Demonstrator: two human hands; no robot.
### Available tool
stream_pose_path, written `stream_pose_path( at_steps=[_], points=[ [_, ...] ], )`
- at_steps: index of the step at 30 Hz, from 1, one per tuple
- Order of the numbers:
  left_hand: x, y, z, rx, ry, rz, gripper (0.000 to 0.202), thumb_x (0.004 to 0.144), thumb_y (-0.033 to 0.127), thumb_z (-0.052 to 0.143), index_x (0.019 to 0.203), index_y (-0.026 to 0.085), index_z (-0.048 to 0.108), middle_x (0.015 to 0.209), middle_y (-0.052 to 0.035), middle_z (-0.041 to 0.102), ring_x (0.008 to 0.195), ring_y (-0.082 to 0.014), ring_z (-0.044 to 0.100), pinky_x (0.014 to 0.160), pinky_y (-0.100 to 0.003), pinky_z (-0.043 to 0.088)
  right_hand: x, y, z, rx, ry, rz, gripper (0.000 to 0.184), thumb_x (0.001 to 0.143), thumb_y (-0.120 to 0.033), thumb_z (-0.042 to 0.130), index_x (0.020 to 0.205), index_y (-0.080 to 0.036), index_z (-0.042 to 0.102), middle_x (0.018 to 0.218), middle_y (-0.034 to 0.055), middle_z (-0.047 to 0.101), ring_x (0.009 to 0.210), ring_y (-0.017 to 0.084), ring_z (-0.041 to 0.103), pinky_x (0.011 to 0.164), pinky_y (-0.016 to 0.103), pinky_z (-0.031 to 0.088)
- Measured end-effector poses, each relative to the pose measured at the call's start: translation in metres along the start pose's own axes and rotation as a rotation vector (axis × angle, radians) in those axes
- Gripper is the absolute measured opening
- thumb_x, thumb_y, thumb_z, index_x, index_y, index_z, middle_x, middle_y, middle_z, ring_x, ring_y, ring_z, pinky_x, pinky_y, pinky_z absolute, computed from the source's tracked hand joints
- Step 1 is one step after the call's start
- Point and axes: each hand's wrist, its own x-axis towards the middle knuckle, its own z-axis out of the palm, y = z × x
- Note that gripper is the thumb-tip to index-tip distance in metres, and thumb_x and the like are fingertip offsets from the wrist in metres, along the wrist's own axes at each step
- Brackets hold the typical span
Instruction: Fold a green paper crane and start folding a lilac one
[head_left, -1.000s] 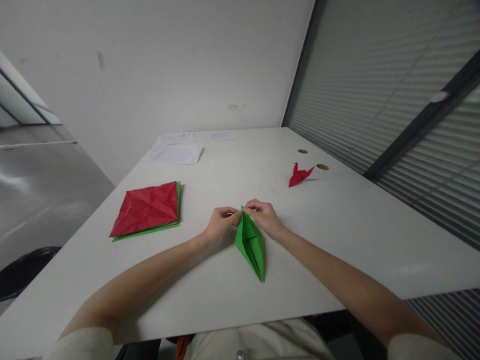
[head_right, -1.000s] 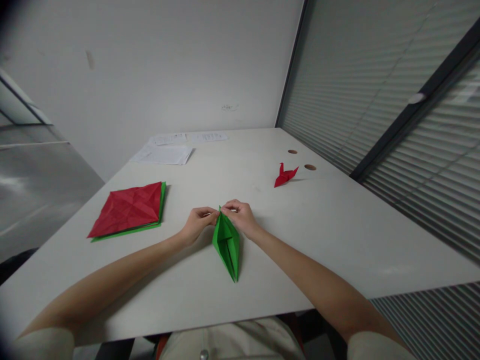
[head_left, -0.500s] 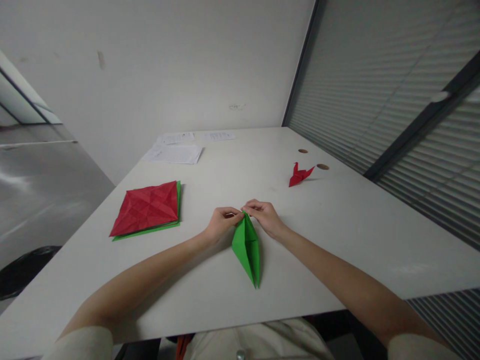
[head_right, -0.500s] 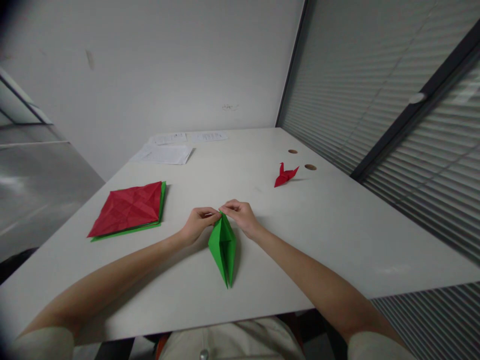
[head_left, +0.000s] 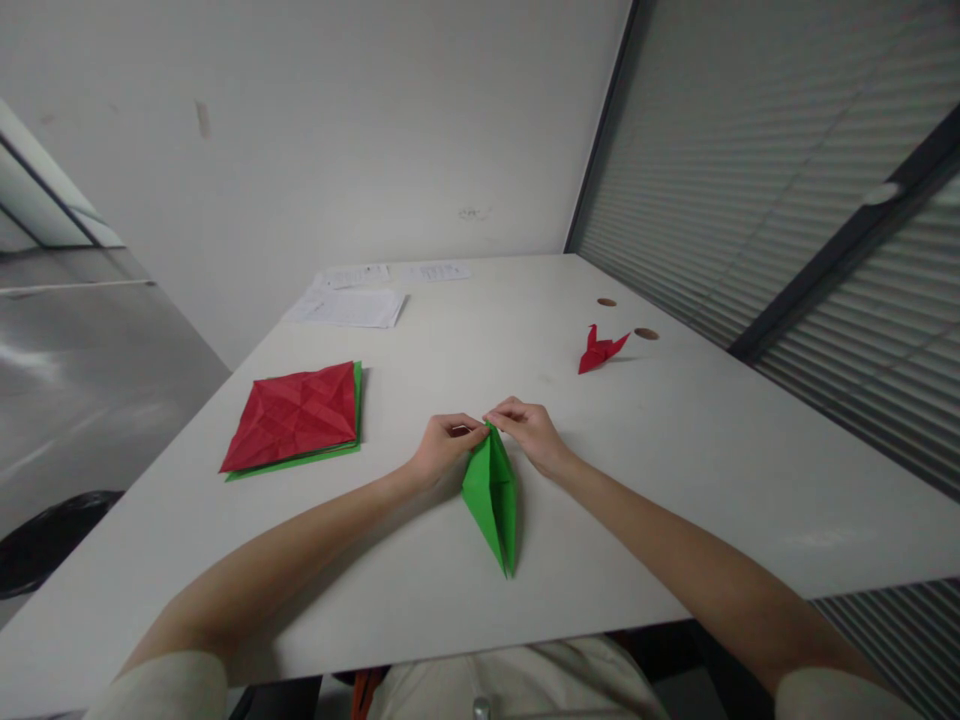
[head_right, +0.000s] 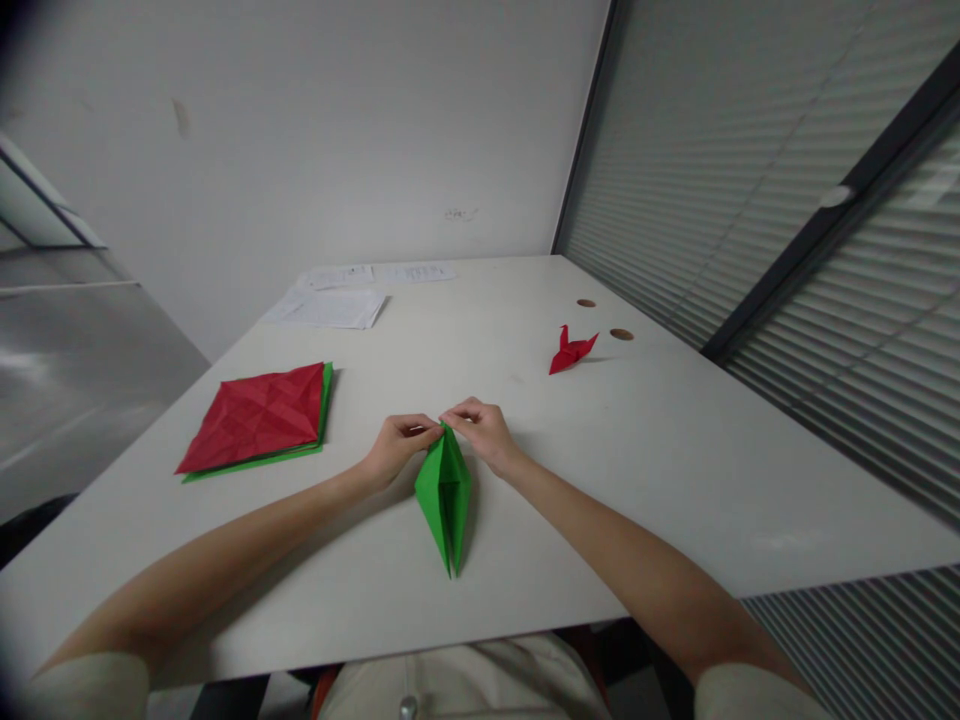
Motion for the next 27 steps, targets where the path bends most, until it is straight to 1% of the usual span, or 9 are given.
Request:
stream_pose_path(
  at_steps=[5, 8, 10, 12, 15, 18, 21, 23, 27],
  points=[
    [0.0, 0.0, 0.002, -0.003, 0.013, 0.001, 0.033, 0.06, 0.041, 0.082, 0.066, 0.01, 0.07, 0.061, -0.0035, 0.064, 0.058, -0.0114, 0.055, 0.059, -0.025, 0.042, 0.0, 0.002, 0.001, -0.02, 0.026, -0.025, 0.018, 0.07, -0.038, 0.072, 0.07, -0.02, 0.074, 0.068, 0.0004, 0.057, 0.072, 0.015, 0.053, 0.07, 0.031, 0.039],
    [-0.002, -0.001, 0.004, 0.012, 0.026, -0.021, 0.038, 0.062, 0.045, 0.08, 0.071, 0.009, 0.072, 0.061, -0.004, 0.064, 0.056, -0.0115, 0.053, 0.055, -0.025, 0.04, -0.001, 0.005, 0.003, -0.018, 0.058, -0.053, 0.018, 0.07, -0.038, 0.071, 0.069, -0.021, 0.074, 0.067, -0.0001, 0.054, 0.07, 0.015, 0.051, 0.066, 0.029, 0.039],
    [-0.003, -0.002, 0.005, 0.033, -0.012, -0.044, 0.042, 0.066, 0.049, 0.077, 0.076, 0.008, 0.073, 0.062, -0.0043, 0.063, 0.054, -0.0108, 0.051, 0.052, -0.024, 0.037, -0.002, 0.007, 0.005, -0.014, 0.089, -0.069, 0.017, 0.069, -0.038, 0.072, 0.067, -0.021, 0.073, 0.067, -0.0002, 0.052, 0.069, 0.015, 0.05, 0.062, 0.028, 0.039],
    [-0.004, -0.002, 0.005, 0.06, -0.068, -0.067, 0.046, 0.068, 0.053, 0.074, 0.077, 0.007, 0.073, 0.06, -0.0038, 0.061, 0.051, -0.0091, 0.047, 0.049, -0.023, 0.034, -0.004, 0.008, 0.007, -0.011, 0.105, -0.069, 0.017, 0.069, -0.038, 0.072, 0.066, -0.021, 0.073, 0.067, -0.0004, 0.051, 0.066, 0.014, 0.048, 0.058, 0.028, 0.038],
    [-0.004, -0.001, 0.005, 0.074, -0.101, -0.097, 0.051, 0.068, 0.057, 0.072, 0.074, 0.006, 0.073, 0.056, -0.0029, 0.058, 0.048, -0.0077, 0.044, 0.047, -0.022, 0.03, -0.005, 0.009, 0.01, 0.014, 0.084, -0.034, 0.02, 0.07, -0.041, 0.071, 0.066, -0.021, 0.072, 0.066, -0.0007, 0.05, 0.062, 0.013, 0.047, 0.055, 0.027, 0.037],
    [-0.004, 0.002, 0.003, 0.056, -0.092, -0.1, 0.051, 0.065, 0.057, 0.074, 0.075, 0.007, 0.074, 0.06, -0.0047, 0.062, 0.051, -0.0097, 0.049, 0.05, -0.023, 0.035, -0.004, 0.009, 0.01, 0.061, 0.05, -0.01, 0.028, 0.074, -0.045, 0.067, 0.065, -0.019, 0.071, 0.068, 0.0008, 0.054, 0.068, 0.015, 0.051, 0.06, 0.028, 0.04],
    [-0.003, 0.001, 0.002, 0.036, -0.067, -0.111, 0.05, 0.064, 0.056, 0.076, 0.077, 0.007, 0.075, 0.063, -0.0063, 0.065, 0.053, -0.0108, 0.052, 0.052, -0.023, 0.038, -0.001, 0.007, 0.007, 0.07, 0.035, -0.011, 0.034, 0.078, -0.049, 0.061, 0.068, -0.018, 0.071, 0.077, 0.0037, 0.062, 0.073, 0.015, 0.053, 0.064, 0.028, 0.042],
    [-0.002, -0.001, 0.001, 0.023, -0.053, -0.131, 0.05, 0.064, 0.055, 0.076, 0.079, 0.008, 0.076, 0.065, -0.0072, 0.066, 0.054, -0.0113, 0.053, 0.053, -0.024, 0.038, 0.0, 0.005, 0.005, 0.05, 0.035, -0.027, 0.033, 0.077, -0.049, 0.063, 0.068, -0.018, 0.071, 0.078, 0.0041, 0.063, 0.073, 0.015, 0.054, 0.065, 0.029, 0.042],
    [-0.002, -0.004, 0.0, 0.011, -0.047, -0.149, 0.05, 0.063, 0.056, 0.076, 0.079, 0.007, 0.076, 0.067, -0.0087, 0.068, 0.054, -0.0124, 0.055, 0.054, -0.025, 0.04, -0.001, 0.0, 0.003, 0.03, 0.018, -0.041, 0.029, 0.069, -0.047, 0.072, 0.064, -0.018, 0.068, 0.074, 0.0023, 0.06, 0.069, 0.015, 0.054, 0.063, 0.029, 0.044]
  ],
)
